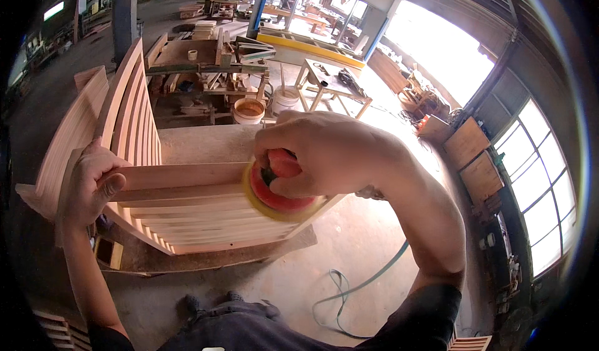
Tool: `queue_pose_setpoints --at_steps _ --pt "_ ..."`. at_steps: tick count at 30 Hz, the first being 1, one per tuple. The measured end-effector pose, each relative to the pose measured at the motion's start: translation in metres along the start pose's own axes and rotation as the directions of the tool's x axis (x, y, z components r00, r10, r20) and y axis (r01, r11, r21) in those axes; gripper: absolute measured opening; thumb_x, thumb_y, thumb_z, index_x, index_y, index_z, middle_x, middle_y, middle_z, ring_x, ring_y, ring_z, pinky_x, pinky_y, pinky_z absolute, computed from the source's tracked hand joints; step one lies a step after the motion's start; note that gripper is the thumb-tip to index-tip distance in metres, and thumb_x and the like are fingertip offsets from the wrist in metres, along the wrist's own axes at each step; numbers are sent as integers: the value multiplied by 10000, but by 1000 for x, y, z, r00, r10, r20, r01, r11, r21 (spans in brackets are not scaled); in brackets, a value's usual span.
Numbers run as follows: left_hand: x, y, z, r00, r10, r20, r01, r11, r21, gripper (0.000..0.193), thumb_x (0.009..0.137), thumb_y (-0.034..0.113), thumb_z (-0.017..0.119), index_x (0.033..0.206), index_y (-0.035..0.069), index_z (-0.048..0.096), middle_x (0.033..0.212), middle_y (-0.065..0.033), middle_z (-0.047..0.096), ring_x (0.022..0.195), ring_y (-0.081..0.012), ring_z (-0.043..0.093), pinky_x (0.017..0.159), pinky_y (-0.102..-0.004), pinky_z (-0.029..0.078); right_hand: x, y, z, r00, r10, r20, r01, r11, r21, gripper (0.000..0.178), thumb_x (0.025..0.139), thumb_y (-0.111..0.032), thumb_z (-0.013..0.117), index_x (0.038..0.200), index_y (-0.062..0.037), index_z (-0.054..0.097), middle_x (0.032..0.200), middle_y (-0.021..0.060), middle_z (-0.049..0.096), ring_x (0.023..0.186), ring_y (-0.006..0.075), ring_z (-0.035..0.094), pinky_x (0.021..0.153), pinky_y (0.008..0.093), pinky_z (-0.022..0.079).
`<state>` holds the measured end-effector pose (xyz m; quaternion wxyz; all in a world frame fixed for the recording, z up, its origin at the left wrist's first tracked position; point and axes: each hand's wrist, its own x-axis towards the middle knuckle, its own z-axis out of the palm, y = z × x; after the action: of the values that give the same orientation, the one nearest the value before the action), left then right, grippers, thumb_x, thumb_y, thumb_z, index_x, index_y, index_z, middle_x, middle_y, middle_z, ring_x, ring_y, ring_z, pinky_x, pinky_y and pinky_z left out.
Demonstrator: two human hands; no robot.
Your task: The person uses a handheld orbital sander to smooth the edges and surfaces of a wooden chair frame. They rotate the chair to access different sides and then apply a liquid substance from a squeeze bottle onto the wood while continuing to sand.
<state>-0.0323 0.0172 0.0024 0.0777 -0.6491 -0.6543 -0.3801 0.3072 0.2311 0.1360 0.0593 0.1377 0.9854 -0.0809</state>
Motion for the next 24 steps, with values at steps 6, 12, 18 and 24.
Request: queue_pose_setpoints --at_steps 6,12,18,24 --pt "0 -1 0 1000 16 -19 -16 1000 2 871 945 837 523 818 8 758 648 -77 559 667 -269 583 1176 -534 396 0 2 0 999 -48 -6 48 999 -20 424 873 -326 780 1220 -96 700 1150 167 726 1050 359 733 911 467 576" --pt "0 1 -2 1000 29 -2 -29 999 -18 836 974 800 534 827 6 752 656 -75 562 669 -270 583 1170 -513 402 -7 3 -8 996 60 65 -57 997 -53 418 869 -348 789 1189 -96 699 1165 164 734 1016 339 737 889 446 586" --pt "4 5 -13 983 -63 171 56 997 47 879 983 864 412 915 60 760 800 -68 674 833 -241 686 1261 -548 340 -28 16 -11 976 217 -34 -217 976 3 539 795 -311 854 1234 -75 650 1139 145 721 1032 315 712 913 414 581" --pt "-40 -20 9 964 -127 -235 31 927 -373 870 909 698 719 1438 33 532 1338 -145 619 1295 -283 589 1171 -475 448 -3 -15 -15 966 208 -154 -197 977 87 655 700 -236 912 1258 -64 614 1127 112 679 1088 273 682 983 387 539"
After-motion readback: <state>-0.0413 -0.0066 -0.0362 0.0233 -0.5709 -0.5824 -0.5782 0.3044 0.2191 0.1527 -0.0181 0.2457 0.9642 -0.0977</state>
